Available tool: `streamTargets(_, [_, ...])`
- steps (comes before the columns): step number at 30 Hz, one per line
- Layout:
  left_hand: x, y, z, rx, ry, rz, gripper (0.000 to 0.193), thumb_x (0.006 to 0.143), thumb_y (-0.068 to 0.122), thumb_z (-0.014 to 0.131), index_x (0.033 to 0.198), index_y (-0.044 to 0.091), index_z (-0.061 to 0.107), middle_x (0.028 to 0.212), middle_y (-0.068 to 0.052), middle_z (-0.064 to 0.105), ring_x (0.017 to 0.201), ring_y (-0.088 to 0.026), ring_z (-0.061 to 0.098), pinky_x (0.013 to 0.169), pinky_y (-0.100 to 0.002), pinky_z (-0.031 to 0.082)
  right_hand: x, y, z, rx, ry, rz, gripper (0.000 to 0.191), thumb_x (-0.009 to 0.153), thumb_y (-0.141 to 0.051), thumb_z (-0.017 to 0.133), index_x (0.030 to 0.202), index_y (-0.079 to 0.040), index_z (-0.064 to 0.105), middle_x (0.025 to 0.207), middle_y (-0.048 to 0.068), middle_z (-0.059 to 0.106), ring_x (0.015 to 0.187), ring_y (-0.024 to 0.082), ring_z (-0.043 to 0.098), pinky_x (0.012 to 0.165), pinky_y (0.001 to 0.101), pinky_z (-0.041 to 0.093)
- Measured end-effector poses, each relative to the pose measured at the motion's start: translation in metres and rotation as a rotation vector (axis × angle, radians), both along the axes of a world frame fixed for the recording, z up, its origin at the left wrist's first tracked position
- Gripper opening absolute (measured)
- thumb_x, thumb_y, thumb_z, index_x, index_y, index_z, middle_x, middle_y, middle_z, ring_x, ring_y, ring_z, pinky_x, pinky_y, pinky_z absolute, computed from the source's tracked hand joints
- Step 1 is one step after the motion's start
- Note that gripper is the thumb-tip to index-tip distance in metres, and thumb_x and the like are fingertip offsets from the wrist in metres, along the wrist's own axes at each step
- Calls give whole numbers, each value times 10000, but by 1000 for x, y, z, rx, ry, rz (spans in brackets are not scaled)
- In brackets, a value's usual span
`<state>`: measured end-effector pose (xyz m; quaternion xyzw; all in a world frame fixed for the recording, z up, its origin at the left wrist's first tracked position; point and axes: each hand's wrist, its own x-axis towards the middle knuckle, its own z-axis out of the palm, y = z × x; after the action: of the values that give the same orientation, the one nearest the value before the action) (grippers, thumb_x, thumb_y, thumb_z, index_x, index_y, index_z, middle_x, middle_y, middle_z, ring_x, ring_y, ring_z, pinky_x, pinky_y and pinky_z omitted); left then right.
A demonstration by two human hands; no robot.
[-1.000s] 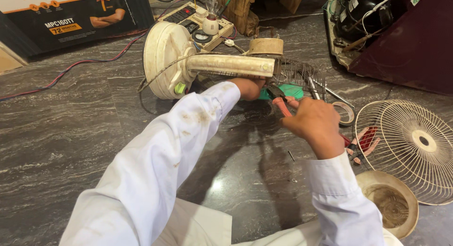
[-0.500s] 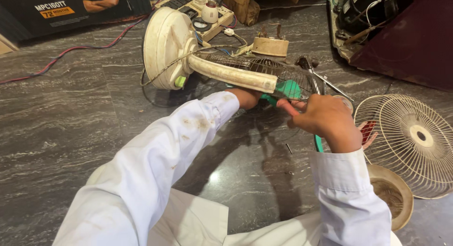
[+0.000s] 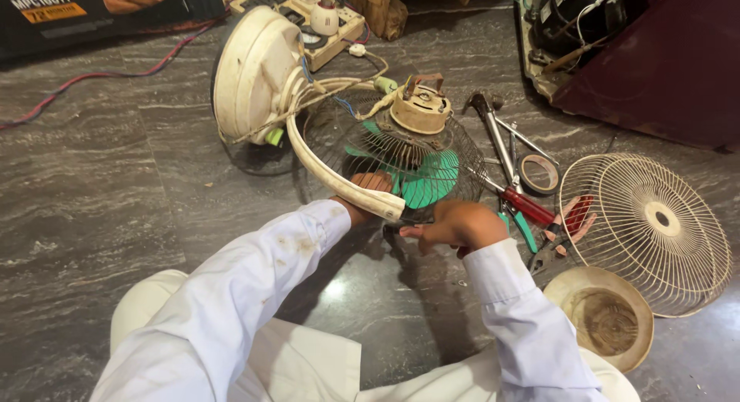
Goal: The person disassembles a table fan by removing the rear cover and unscrewing the motor housing. They then remove the fan blades and use pliers to adjust components inside the motor assembly before reassembling the fan.
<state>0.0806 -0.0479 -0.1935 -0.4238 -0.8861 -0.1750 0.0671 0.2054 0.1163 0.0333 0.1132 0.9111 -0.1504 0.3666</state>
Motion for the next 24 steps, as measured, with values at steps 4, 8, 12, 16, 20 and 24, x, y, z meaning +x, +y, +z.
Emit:
streamTargets(4, [2,-8,-15,-70,2,11,435,925,376,594,1204,44,614,1133,-181,675,1020,-352,674,857,-501,526,-1,-2,-24,9,4,3,401,760,-419,796,830,-34,710,820,122,701,696,259,700,618,397,590])
streamTargets(8, [14,-24,-47,12,393,39,619,952,449,514,1384,7,480,1391,-222,518,1250,-415,551,1027,-530,455,0,-17,-70,141,-43,206,520,866,-509,638,693,-36,769,619,82,716,623,215,730,640,341,577])
streamTargets(12, [20,-41,-63,63,414,35,768,999,472,454,1555,-36,306,1620,-248,330,1468,-447,375,1196,-541,347,4,-38,-107,267,-22,194,448,888,-397,606,593,-107,777,593,26,733,642,161,763,678,311,613])
streamTargets(16, [29,-43,-56,-137,93,139,820,1009,498,437,1614,34,134,1690,-203,111,1526,-422,226,1176,-594,256,5,-37,-108,263,-44,293,443,858,-437,644,578,-120,775,579,-4,722,652,137,749,710,314,612])
streamTargets(20, [32,-29,-43,-164,-18,253,862,1005,482,430,1623,19,45,1686,-254,4,1535,-485,96,1209,-597,175,2,-22,-79,202,-34,295,389,799,-449,730,662,-89,786,646,47,753,659,170,753,715,326,598])
streamTargets(24, [39,-21,-34,-371,-110,289,815,999,487,423,1612,72,82,1666,-261,-21,1524,-531,10,1212,-628,93,-1,-6,-39,225,-71,265,370,715,-407,841,856,-73,769,856,112,781,775,258,760,738,408,602])
